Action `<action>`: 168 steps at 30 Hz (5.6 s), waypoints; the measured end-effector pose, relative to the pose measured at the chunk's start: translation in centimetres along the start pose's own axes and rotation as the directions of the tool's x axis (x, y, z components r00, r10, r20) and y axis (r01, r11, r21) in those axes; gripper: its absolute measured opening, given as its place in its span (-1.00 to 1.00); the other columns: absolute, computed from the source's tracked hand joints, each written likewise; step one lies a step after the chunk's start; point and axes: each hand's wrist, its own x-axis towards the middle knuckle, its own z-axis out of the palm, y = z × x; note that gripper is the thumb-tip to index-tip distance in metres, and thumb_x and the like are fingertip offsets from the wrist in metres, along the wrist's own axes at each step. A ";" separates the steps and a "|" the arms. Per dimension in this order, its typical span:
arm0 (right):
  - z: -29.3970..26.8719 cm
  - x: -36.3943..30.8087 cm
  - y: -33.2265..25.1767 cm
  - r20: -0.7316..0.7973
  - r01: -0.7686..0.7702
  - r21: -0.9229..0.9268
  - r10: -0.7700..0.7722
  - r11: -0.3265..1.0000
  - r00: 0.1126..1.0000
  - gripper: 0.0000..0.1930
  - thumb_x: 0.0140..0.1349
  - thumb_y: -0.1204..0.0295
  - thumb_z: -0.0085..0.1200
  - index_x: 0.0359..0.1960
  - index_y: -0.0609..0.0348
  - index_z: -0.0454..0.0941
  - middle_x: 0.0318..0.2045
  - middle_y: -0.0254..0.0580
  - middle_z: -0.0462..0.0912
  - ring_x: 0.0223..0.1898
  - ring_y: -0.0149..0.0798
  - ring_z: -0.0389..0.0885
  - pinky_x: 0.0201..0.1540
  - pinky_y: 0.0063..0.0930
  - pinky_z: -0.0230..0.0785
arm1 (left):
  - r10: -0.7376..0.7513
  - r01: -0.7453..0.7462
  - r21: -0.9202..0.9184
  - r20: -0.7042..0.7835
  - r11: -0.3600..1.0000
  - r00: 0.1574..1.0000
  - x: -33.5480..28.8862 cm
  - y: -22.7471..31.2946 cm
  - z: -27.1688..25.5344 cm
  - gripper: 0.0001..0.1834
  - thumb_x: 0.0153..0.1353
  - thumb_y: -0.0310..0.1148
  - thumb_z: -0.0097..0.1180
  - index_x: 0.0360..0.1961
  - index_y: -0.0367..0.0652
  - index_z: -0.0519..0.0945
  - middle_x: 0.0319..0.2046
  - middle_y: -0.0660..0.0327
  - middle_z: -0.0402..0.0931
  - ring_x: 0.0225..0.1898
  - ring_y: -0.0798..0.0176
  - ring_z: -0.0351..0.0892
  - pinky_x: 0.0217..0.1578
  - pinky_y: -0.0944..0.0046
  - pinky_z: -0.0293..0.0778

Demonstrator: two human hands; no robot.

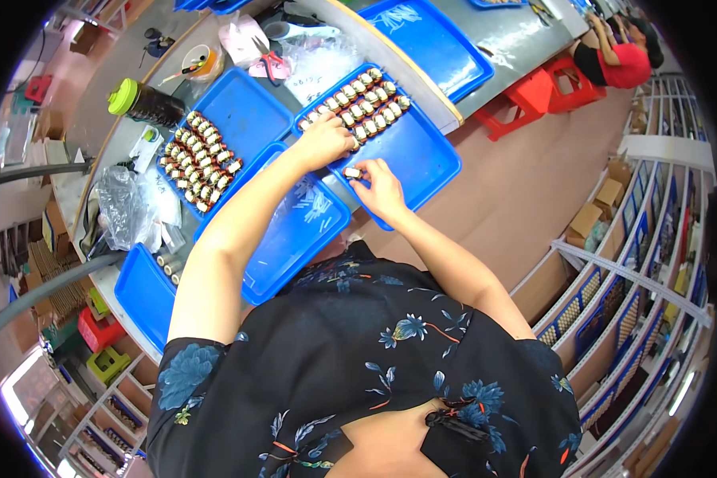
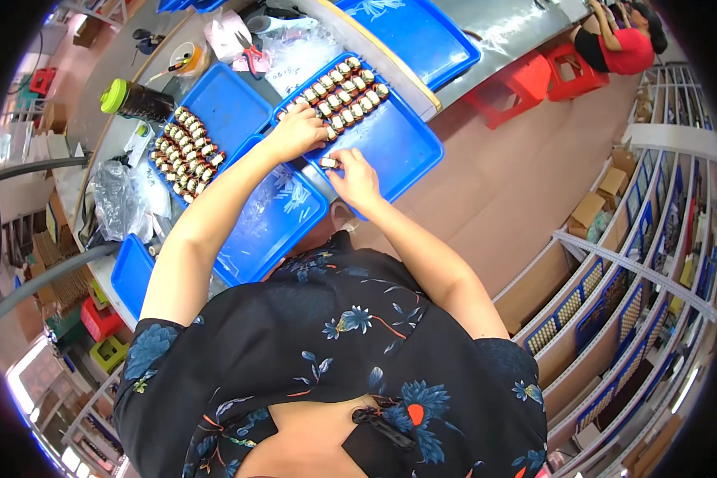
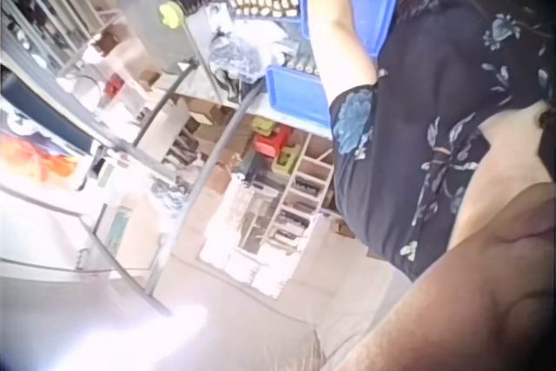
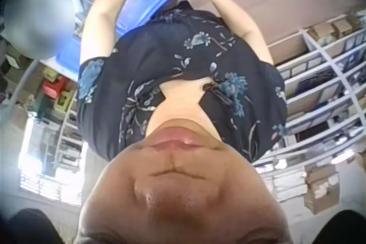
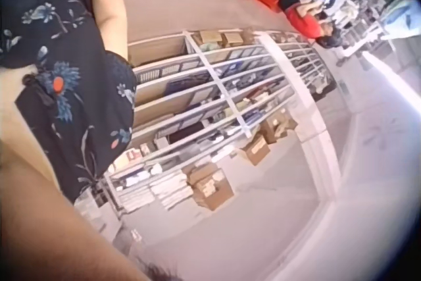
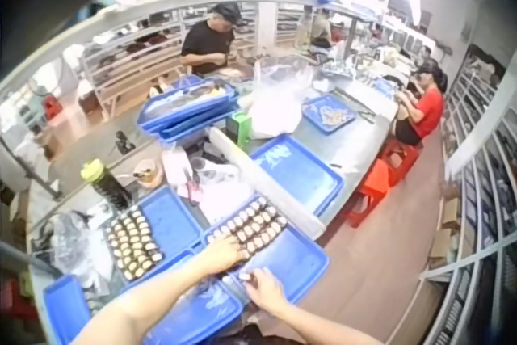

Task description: The person assembles electrical components by picking up wire-wound toroid coils, fitting small sleeves onto their wire leads by hand, and placing the assembled coils into a tray.

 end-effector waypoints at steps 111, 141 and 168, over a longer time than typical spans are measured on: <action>0.1 -0.7 -21.1 0.895 -0.192 0.266 -0.168 0.945 0.414 -0.79 0.28 0.24 0.09 -0.27 0.12 0.54 -0.48 -0.50 0.48 -0.47 -0.61 0.37 -0.46 -0.69 0.22 | -0.989 0.583 -0.799 -0.133 0.148 0.067 -17.5 22.8 -16.2 -0.54 0.04 -0.29 0.30 -0.12 -0.19 0.34 -0.34 0.00 0.56 -0.31 0.02 0.63 -0.28 0.13 0.50; -0.3 -3.9 -21.5 0.214 0.770 0.365 -0.852 0.523 0.477 -0.83 -0.02 0.53 0.25 -0.33 0.14 0.62 -0.41 -0.21 0.58 -0.39 -0.15 0.60 -0.36 -0.38 0.47 | -0.978 0.631 -0.757 -0.208 0.170 0.015 -17.0 22.1 -15.3 -0.68 0.01 -0.43 0.20 -0.17 -0.18 0.46 -0.37 -0.05 0.60 -0.27 -0.12 0.62 -0.31 0.05 0.49; 0.5 -1.2 -22.3 0.634 -0.006 0.532 -0.394 0.847 0.665 -0.71 0.34 0.45 -0.02 0.06 0.25 0.46 -0.17 -0.23 0.67 -0.26 -0.55 0.55 -0.34 -0.67 0.36 | -0.954 0.653 -0.714 -0.295 0.254 0.050 -17.3 21.0 -15.3 -0.63 0.03 -0.29 0.35 -0.22 -0.17 0.45 -0.47 0.15 0.58 -0.44 0.24 0.62 -0.39 0.25 0.50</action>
